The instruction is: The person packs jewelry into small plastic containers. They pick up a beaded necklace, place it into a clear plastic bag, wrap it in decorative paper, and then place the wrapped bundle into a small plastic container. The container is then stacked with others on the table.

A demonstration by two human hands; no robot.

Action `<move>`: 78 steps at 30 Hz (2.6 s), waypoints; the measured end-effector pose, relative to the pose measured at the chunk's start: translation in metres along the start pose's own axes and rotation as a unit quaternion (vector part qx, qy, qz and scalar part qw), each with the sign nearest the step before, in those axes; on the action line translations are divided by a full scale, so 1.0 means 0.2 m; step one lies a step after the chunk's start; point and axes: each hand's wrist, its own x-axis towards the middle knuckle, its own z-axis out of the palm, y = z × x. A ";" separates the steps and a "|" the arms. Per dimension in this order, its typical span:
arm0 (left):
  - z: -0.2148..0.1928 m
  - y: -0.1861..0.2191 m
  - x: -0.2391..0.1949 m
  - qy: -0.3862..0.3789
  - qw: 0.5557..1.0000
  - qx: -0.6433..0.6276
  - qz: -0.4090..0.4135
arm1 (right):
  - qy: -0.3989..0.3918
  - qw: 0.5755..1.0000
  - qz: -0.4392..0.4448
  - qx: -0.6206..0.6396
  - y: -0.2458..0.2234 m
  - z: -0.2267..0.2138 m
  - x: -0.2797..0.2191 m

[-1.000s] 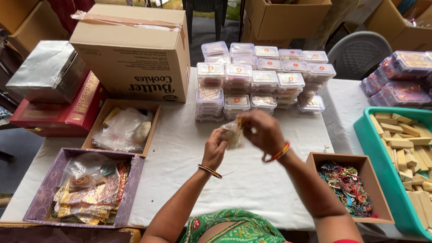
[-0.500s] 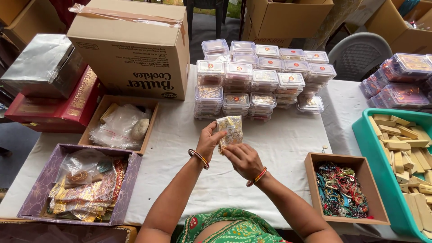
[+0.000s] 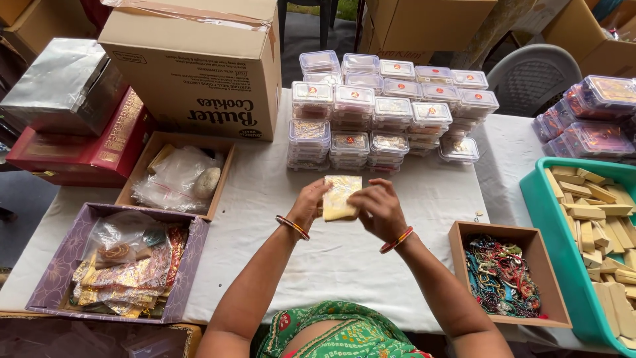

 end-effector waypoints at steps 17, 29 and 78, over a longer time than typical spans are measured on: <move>-0.37 -0.79 -0.16 0.162 0.746 0.620 -0.178 | -0.205 0.604 0.669 0.382 0.00 0.79 -0.70; -0.42 -0.82 -0.17 0.004 0.564 0.786 0.253 | -0.218 0.677 0.648 0.272 0.08 0.83 -0.70; -0.43 -0.76 0.05 0.061 0.967 0.102 -0.225 | -0.032 0.395 0.654 0.645 0.03 0.59 -0.61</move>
